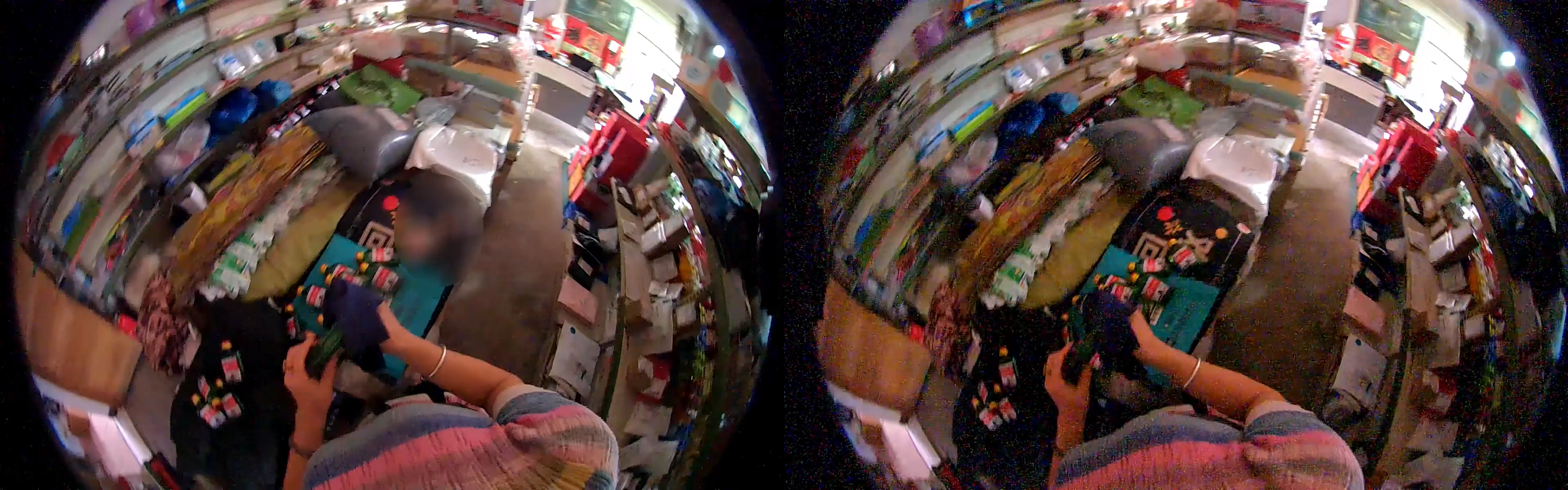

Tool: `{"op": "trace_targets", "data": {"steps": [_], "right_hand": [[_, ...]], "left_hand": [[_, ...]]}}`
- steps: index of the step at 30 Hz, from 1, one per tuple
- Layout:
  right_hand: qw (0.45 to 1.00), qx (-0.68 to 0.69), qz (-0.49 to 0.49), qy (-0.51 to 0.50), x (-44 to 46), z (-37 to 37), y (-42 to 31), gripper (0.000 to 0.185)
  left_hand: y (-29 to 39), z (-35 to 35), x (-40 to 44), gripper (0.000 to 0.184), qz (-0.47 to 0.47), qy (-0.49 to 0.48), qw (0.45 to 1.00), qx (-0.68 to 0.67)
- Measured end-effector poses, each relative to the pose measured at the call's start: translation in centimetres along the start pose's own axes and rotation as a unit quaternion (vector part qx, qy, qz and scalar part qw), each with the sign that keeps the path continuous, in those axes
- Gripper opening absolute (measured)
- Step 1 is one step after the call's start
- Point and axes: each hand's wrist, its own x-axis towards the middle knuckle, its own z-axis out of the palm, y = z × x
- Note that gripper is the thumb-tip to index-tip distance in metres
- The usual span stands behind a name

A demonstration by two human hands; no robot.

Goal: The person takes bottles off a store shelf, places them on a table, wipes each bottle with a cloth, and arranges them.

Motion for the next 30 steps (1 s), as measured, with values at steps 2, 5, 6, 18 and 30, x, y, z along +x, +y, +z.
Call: {"op": "trace_targets", "data": {"steps": [2, 5, 6, 18, 30], "right_hand": [[0.910, 0.376, 0.170, 0.046, -1.0, 0.2, -3.7, 0.027], [0.937, 0.306, 0.169, -0.008, -0.8, -0.6, 0.1, 0.026], [0.948, 0.280, 0.148, -0.028, -0.7, -0.8, 0.5, 0.026], [0.995, 0.011, -0.093, -0.036, -0.9, -1.3, -2.0, 0.031], [0.968, 0.251, -0.004, -0.008, 0.3, -2.7, -2.3, 0.042]], "left_hand": [[1.0, 0.2, 0.0, 0.042, -0.105, -0.004, 0.992, -0.071], [3.2, 0.2, 0.9, 0.045, -0.252, 0.038, 0.910, -0.328], [2.7, 0.0, 0.7, 0.046, -0.208, -0.029, 0.949, -0.235], [4.5, -1.1, 0.9, 0.045, -0.216, -0.117, 0.960, -0.131], [3.5, 0.3, 2.0, 0.051, -0.195, -0.109, 0.867, -0.446]]}}
